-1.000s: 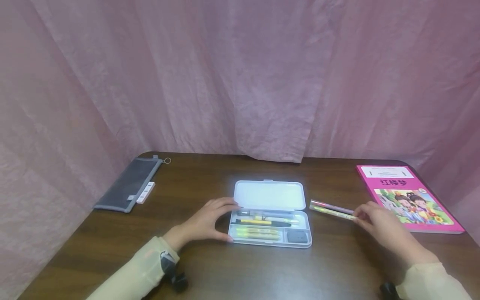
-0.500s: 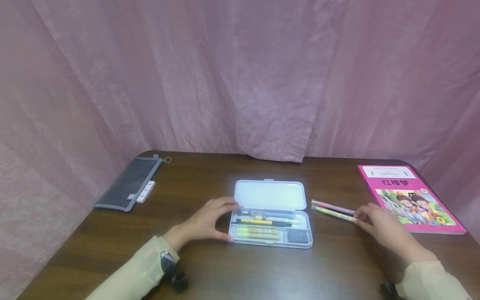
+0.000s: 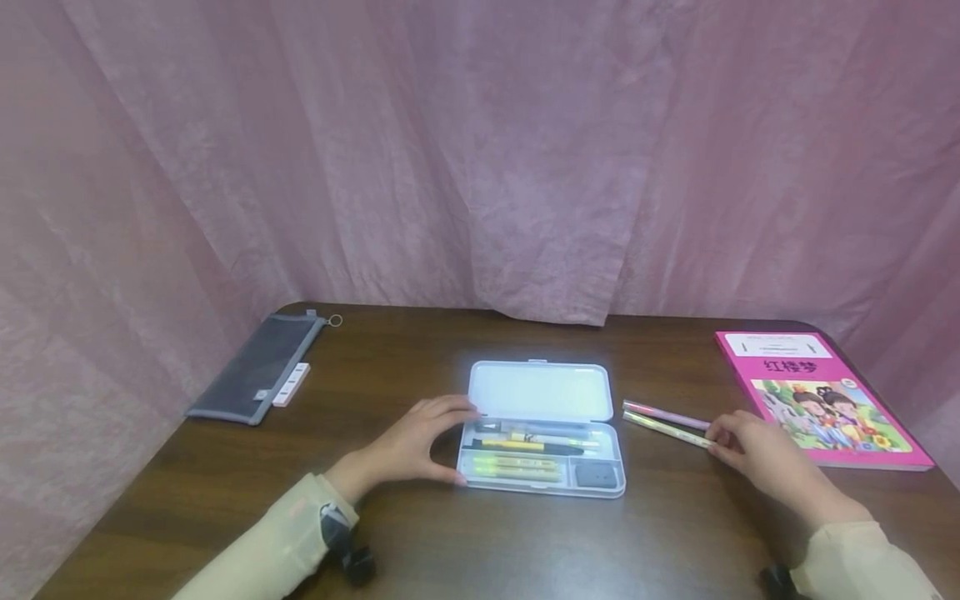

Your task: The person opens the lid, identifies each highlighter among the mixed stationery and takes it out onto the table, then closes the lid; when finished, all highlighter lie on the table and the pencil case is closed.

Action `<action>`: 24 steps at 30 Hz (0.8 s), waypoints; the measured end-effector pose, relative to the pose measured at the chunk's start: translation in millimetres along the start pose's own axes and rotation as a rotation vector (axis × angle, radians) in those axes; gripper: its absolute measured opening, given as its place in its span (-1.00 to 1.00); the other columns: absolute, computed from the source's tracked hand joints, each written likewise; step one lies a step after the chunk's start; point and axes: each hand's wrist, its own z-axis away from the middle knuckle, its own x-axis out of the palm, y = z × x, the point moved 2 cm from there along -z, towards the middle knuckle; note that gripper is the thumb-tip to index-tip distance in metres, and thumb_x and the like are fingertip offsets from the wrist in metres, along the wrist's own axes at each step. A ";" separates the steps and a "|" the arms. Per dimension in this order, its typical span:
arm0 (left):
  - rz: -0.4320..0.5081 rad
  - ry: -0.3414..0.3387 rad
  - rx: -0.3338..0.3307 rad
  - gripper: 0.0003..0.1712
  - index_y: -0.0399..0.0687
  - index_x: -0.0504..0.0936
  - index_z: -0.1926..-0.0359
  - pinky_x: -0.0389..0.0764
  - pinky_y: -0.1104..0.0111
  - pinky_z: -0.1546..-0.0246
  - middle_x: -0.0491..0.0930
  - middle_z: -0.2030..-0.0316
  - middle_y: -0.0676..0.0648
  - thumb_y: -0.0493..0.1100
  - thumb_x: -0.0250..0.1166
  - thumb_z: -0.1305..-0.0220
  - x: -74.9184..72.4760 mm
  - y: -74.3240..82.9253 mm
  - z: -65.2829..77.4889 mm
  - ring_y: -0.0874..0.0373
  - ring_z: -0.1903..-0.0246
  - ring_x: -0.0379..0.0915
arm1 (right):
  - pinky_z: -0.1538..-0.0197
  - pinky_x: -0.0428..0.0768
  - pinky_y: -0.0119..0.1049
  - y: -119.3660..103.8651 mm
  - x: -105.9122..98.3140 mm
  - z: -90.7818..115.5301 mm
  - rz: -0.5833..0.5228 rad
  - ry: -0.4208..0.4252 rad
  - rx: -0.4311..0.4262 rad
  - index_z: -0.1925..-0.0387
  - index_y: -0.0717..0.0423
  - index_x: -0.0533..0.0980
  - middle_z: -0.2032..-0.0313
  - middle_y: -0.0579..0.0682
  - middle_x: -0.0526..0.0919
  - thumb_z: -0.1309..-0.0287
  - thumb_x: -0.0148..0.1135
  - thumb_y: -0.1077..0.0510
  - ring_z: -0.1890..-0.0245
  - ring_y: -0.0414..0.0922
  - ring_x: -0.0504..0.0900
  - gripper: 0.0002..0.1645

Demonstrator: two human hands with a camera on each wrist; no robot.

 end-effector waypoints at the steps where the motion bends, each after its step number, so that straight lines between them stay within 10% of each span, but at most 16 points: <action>1: -0.003 0.001 0.002 -0.02 0.21 0.37 -0.32 0.25 0.12 -0.36 0.30 -0.35 0.08 0.44 0.39 0.11 -0.1 -0.1 -0.1 0.16 -0.39 0.13 | 0.49 0.34 -0.43 0.1 0.0 0.1 0.001 0.002 -0.001 0.50 -0.04 0.52 0.54 -0.36 0.38 0.27 0.49 0.36 0.50 -0.53 0.25 -0.66; 24: -0.012 0.015 0.016 -0.02 0.20 0.38 -0.31 0.26 0.13 -0.35 0.31 -0.33 0.09 0.43 0.40 0.13 1.4 -1.6 -0.9 0.17 -0.38 0.14 | 0.48 0.41 -0.42 -14.1 -33.6 -20.3 -0.024 -0.027 0.037 0.42 0.03 0.57 0.55 -0.33 0.48 0.19 0.48 0.29 0.51 -0.57 0.30 -0.74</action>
